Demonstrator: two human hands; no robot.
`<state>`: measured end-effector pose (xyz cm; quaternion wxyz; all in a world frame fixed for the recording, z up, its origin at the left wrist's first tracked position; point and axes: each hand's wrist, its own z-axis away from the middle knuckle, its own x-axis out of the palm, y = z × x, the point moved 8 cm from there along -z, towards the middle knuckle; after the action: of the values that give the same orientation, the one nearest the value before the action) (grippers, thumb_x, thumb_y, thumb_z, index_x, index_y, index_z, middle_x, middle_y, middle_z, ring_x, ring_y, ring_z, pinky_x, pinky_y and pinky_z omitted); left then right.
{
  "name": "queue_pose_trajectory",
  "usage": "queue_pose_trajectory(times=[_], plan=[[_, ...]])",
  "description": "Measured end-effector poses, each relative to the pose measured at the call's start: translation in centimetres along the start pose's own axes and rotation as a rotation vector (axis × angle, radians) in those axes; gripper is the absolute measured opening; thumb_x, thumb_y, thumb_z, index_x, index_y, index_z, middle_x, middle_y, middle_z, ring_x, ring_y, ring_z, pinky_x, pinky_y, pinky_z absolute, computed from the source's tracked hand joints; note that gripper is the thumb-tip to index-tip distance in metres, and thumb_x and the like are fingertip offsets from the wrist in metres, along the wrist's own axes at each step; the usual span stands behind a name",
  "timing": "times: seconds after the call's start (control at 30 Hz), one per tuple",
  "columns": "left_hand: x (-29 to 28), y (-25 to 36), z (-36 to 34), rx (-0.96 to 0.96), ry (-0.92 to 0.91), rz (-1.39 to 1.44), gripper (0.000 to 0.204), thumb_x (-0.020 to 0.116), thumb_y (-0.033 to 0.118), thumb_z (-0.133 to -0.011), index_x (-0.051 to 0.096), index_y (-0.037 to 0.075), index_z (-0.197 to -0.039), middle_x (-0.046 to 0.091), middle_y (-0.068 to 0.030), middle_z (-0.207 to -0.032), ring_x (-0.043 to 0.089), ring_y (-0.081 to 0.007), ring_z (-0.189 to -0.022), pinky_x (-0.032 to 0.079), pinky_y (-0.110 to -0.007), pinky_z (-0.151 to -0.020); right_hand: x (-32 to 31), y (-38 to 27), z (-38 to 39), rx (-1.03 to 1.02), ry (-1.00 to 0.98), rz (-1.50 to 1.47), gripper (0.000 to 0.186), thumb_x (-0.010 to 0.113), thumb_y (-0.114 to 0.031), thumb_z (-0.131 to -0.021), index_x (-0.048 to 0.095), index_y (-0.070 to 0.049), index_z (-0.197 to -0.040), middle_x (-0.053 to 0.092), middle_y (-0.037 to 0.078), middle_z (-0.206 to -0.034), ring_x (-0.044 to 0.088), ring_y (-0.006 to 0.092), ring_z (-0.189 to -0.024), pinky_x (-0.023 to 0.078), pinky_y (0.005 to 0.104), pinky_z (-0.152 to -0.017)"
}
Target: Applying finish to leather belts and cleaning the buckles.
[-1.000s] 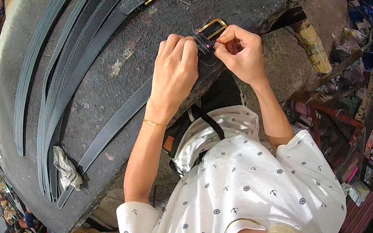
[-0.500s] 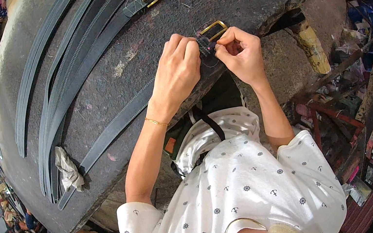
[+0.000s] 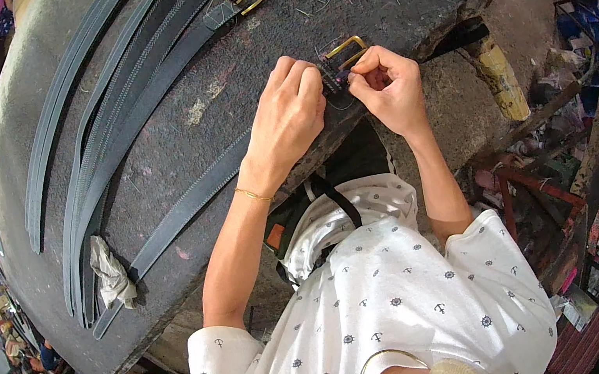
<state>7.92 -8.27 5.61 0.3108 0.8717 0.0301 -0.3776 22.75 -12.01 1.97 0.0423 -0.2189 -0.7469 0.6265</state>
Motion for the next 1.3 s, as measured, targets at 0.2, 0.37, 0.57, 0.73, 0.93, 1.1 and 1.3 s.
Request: queue_pose_trajectory(times=[0.2,0.37,0.57,0.73,0.93,1.1,1.3], plan=[[-0.5,-0.3,0.1,-0.130,0.041,-0.043,0.024,0.065,-0.009,-0.070,0.056,-0.001,-0.090,0.059,-0.0140,-0.088,0.057,-0.0326,-0.083,0.049,-0.040,-0.071,-0.5,0.6,-0.3,0.081,0.013,-0.163,0.009,0.069,0.002,-0.082,0.062,-0.001,-0.079,0.058,-0.005,-0.070,0.049,-0.0008,-0.061,0.038,0.0176,-0.054],[-1.1,-1.1,1.4,-0.240,0.139,-0.135,0.025,0.066,-0.004,-0.071,0.065,-0.003,-0.095,0.059,-0.0127,-0.087,0.055,-0.0308,-0.085,0.047,-0.043,-0.076,-1.0,0.7,-0.7,0.109,0.033,-0.190,0.008,0.068,0.002,-0.086,0.062,-0.002,-0.082,0.058,-0.005,-0.074,0.051,-0.0008,-0.066,0.039,0.0165,-0.058],[-2.1,-1.5,2.9,-0.365,0.215,-0.036,0.010,0.069,-0.001,-0.074,0.068,0.000,-0.084,0.061,-0.0120,-0.089,0.057,-0.0307,-0.084,0.048,-0.042,-0.079,-0.4,-1.8,-1.3,0.039,0.066,-0.227,0.005,0.067,0.002,-0.087,0.063,-0.002,-0.087,0.063,-0.002,-0.079,0.055,0.0019,-0.068,0.043,0.0181,-0.061],[-2.3,-1.3,2.8,-0.363,0.229,-0.085,0.012,0.068,-0.003,-0.075,0.067,-0.001,-0.087,0.062,-0.0130,-0.090,0.059,-0.0310,-0.085,0.050,-0.040,-0.076,3.1,-2.5,-1.5,-0.148,-0.080,0.025,0.011,0.070,0.003,-0.078,0.063,-0.002,-0.084,0.062,0.002,-0.076,0.050,0.0064,-0.064,0.042,0.0220,-0.058],[-2.3,-1.4,3.0,-0.338,0.218,-0.069,0.012,0.068,-0.003,-0.075,0.065,0.000,-0.086,0.061,-0.0119,-0.089,0.057,-0.0309,-0.085,0.048,-0.041,-0.077,3.4,-2.5,-1.4,-0.221,-0.079,0.166,0.015,0.072,0.003,-0.073,0.060,-0.003,-0.078,0.062,0.003,-0.077,0.051,0.0095,-0.063,0.042,0.0231,-0.055],[-2.3,-1.4,3.1,-0.332,0.221,-0.045,0.013,0.069,-0.002,-0.074,0.065,0.000,-0.086,0.060,-0.0116,-0.088,0.057,-0.0307,-0.085,0.047,-0.041,-0.077,4.0,-3.3,-1.4,-0.294,-0.112,0.257,0.016,0.072,0.004,-0.072,0.059,-0.004,-0.077,0.062,0.003,-0.076,0.051,0.0110,-0.064,0.042,0.0240,-0.053],[-2.3,-1.4,3.0,-0.323,0.224,-0.041,0.014,0.069,-0.002,-0.074,0.065,0.000,-0.086,0.060,-0.0118,-0.088,0.057,-0.0306,-0.084,0.046,-0.041,-0.077,3.9,-3.4,-1.3,-0.292,-0.105,0.260,0.017,0.072,0.004,-0.071,0.058,-0.004,-0.076,0.061,0.004,-0.074,0.050,0.0119,-0.061,0.042,0.0241,-0.054]])
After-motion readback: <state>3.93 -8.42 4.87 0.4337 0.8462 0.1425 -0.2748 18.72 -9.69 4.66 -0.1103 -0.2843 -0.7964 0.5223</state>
